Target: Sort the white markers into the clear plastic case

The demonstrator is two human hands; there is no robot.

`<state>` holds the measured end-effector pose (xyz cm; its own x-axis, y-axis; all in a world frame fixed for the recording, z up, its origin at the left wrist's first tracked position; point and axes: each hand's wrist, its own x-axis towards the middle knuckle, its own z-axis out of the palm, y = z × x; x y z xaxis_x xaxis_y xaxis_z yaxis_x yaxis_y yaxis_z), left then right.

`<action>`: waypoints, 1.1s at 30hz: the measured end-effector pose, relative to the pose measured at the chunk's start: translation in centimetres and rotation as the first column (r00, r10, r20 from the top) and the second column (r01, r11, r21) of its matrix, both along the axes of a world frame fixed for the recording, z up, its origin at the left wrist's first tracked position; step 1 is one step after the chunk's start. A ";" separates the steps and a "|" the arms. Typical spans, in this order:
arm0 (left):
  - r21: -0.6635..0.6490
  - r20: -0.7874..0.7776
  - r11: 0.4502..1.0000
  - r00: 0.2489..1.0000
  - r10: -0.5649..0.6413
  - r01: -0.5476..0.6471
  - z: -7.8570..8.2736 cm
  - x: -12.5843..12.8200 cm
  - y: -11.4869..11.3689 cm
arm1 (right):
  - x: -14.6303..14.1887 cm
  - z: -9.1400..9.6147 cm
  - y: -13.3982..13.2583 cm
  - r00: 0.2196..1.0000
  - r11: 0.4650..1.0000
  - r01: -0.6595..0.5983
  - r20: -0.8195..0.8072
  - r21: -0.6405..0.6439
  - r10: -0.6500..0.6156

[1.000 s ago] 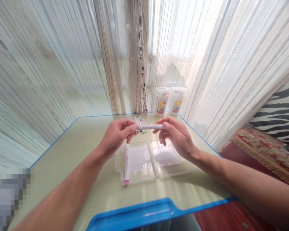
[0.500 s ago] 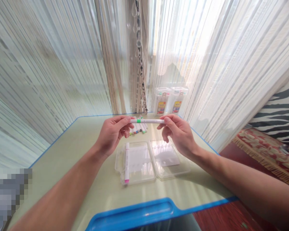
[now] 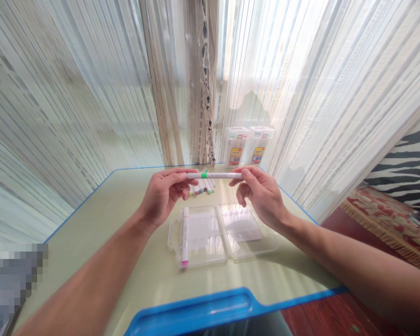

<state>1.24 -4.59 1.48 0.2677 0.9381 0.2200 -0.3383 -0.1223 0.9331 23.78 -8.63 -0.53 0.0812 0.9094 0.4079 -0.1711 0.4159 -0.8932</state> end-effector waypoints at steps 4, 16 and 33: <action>0.040 -0.039 0.999 0.999 0.018 -0.016 0.1 0.2 -0.2 | 0.0 0.0 0.1 0.999 0.999 0.027 0.036 0.023 -0.028; 0.227 -0.456 0.972 0.888 0.053 0.058 -0.8 1.8 -1.8 | 0.0 -0.5 -0.5 0.934 0.994 0.105 0.340 0.026 -0.108; 0.109 -0.222 0.984 0.969 -0.112 0.139 -0.1 0.7 -0.9 | 0.3 0.2 0.0 0.995 1.000 0.002 0.101 -0.027 0.001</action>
<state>1.93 -5.52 1.34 0.4347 0.8633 0.2564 -0.1519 -0.2103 0.9658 24.09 -8.63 -0.36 0.0412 0.9203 0.3890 -0.0791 0.3911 -0.9169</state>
